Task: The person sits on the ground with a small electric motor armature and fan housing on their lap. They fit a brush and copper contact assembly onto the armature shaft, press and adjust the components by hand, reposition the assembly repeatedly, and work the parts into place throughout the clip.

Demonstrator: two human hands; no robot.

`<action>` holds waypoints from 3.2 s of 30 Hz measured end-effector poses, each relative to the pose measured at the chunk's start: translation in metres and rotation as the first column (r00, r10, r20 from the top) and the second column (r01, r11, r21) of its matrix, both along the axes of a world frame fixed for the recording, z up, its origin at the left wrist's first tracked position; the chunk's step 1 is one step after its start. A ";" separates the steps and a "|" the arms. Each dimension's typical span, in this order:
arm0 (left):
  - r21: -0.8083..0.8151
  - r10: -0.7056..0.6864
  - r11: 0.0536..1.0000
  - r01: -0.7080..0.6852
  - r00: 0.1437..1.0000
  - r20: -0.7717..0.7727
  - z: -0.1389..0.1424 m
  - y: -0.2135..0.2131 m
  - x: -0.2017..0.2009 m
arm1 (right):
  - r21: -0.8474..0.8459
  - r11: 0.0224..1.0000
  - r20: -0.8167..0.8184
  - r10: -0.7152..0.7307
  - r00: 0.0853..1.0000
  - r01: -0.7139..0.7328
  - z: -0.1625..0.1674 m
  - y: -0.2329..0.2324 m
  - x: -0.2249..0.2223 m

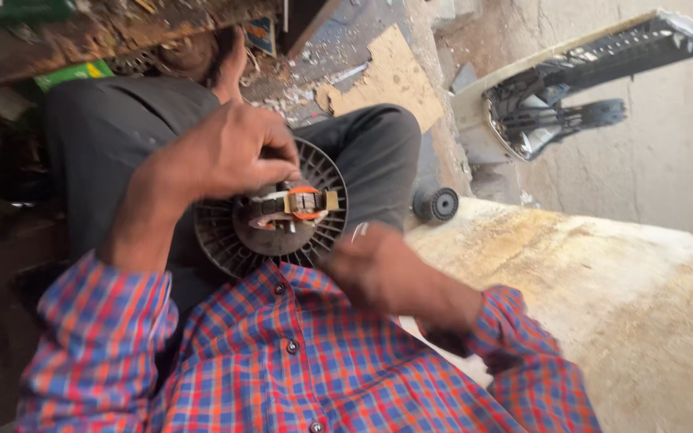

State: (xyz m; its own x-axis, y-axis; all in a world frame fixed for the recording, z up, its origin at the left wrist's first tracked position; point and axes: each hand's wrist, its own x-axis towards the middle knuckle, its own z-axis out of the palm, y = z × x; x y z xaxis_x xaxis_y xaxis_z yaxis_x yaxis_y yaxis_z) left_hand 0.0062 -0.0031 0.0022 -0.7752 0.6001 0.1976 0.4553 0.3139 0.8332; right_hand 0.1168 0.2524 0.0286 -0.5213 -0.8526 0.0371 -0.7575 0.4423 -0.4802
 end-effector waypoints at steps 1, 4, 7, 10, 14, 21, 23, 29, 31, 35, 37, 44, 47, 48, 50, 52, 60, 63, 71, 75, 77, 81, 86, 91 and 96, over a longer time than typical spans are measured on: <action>-0.021 0.019 1.000 -0.023 0.987 -0.158 0.013 -0.002 0.008 | 0.058 0.992 0.070 0.110 0.992 -0.114 0.012 -0.005 -0.003; 0.279 0.267 0.930 -0.238 0.961 -0.072 0.035 0.000 0.056 | 0.025 0.980 0.035 0.196 0.980 -0.196 0.049 -0.009 -0.012; 0.158 0.166 0.978 -0.135 0.965 -0.205 0.026 0.018 0.106 | -0.102 0.980 0.051 0.178 0.983 -0.173 0.061 -0.004 -0.025; 0.088 0.248 0.968 -0.237 0.955 -0.161 0.010 0.022 0.128 | -0.093 0.988 -0.013 0.121 0.993 -0.121 0.050 -0.001 -0.041; 0.158 0.445 0.895 -0.418 0.866 -0.230 0.007 0.022 0.126 | -0.263 0.964 0.061 -0.015 0.998 0.030 0.023 -0.009 -0.076; -0.027 0.428 0.887 -0.460 0.844 -0.322 0.003 0.020 0.130 | -0.302 0.793 0.794 -0.097 0.600 0.529 -0.085 -0.008 -0.122; 0.049 0.471 0.878 -0.477 0.838 -0.277 -0.002 0.001 0.132 | -0.202 0.765 0.861 -0.158 0.483 0.612 -0.117 0.011 -0.125; -0.091 0.749 0.644 -0.760 0.650 -0.130 -0.032 -0.076 0.096 | -0.272 0.621 0.644 -0.450 0.619 0.735 -0.165 0.043 -0.125; -0.318 0.652 0.498 -0.807 0.590 -0.476 -0.055 -0.089 0.076 | -0.437 0.544 0.659 -0.349 0.666 0.717 -0.167 0.045 -0.114; -0.526 0.687 0.415 -0.742 0.635 -0.353 -0.096 -0.089 0.064 | -0.235 0.502 0.007 -0.855 0.518 0.832 -0.160 0.046 -0.059; -0.613 0.751 0.393 -0.686 0.624 -0.216 -0.101 -0.087 0.059 | -0.122 0.434 -0.163 -0.896 0.413 0.893 -0.158 0.040 -0.031; -0.796 0.780 0.236 -0.557 0.597 -0.186 -0.057 -0.068 0.013 | 0.362 0.341 -0.081 -0.916 0.394 0.868 -0.145 0.030 -0.049; -0.889 0.766 0.142 -0.436 0.617 -0.180 -0.040 -0.062 0.000 | 0.479 0.340 -0.064 -0.906 0.418 0.809 -0.127 0.033 -0.073; -0.891 0.765 0.128 -0.436 0.615 -0.191 -0.036 -0.060 -0.002 | 0.508 0.341 -0.057 -0.903 0.426 0.791 -0.120 0.033 -0.078; -0.884 0.759 0.110 -0.455 0.612 -0.221 -0.029 -0.058 -0.002 | 0.506 0.355 -0.062 -0.894 0.444 0.786 -0.109 0.035 -0.088; -0.869 0.744 0.101 -0.485 0.617 -0.258 -0.023 -0.058 0.001 | 0.515 0.373 -0.066 -0.880 0.470 0.771 -0.101 0.037 -0.095; -0.827 0.784 0.144 -0.543 0.573 -0.239 -0.003 -0.056 0.011 | 0.342 0.452 -0.008 -0.875 0.484 0.824 -0.094 0.061 -0.104; -0.821 0.793 0.173 -0.544 0.571 -0.211 0.005 -0.057 0.015 | 0.269 0.464 -0.004 -0.876 0.482 0.844 -0.087 0.061 -0.095; -0.819 0.784 0.156 -0.553 0.573 -0.237 0.017 -0.061 0.024 | 0.226 0.525 0.043 -0.847 0.531 0.820 -0.081 0.054 -0.039; -0.824 0.781 0.183 -0.537 0.588 -0.210 0.021 -0.064 0.025 | 0.092 0.545 0.075 -0.838 0.540 0.834 -0.085 0.053 -0.017; -0.828 0.788 0.203 -0.523 0.589 -0.179 0.023 -0.064 0.025 | 0.082 0.525 0.073 -0.851 0.521 0.847 -0.086 0.052 -0.013; -0.819 0.805 0.197 -0.539 0.565 -0.179 0.025 -0.061 0.029 | 0.030 0.527 0.029 -0.850 0.526 0.850 -0.087 0.051 -0.015; -0.765 0.771 0.182 -0.617 0.573 -0.278 0.018 -0.054 0.032 | -0.070 0.550 0.045 -0.832 0.554 0.832 -0.090 0.051 -0.015; -0.755 0.646 0.160 -0.636 0.646 -0.407 -0.001 -0.051 0.038 | -0.259 0.494 0.072 -0.847 0.526 0.830 -0.098 0.045 -0.017; -0.788 0.434 0.198 -0.583 0.773 -0.462 -0.024 -0.046 0.059 | -0.363 0.523 0.051 -0.815 0.577 0.772 -0.104 0.037 -0.021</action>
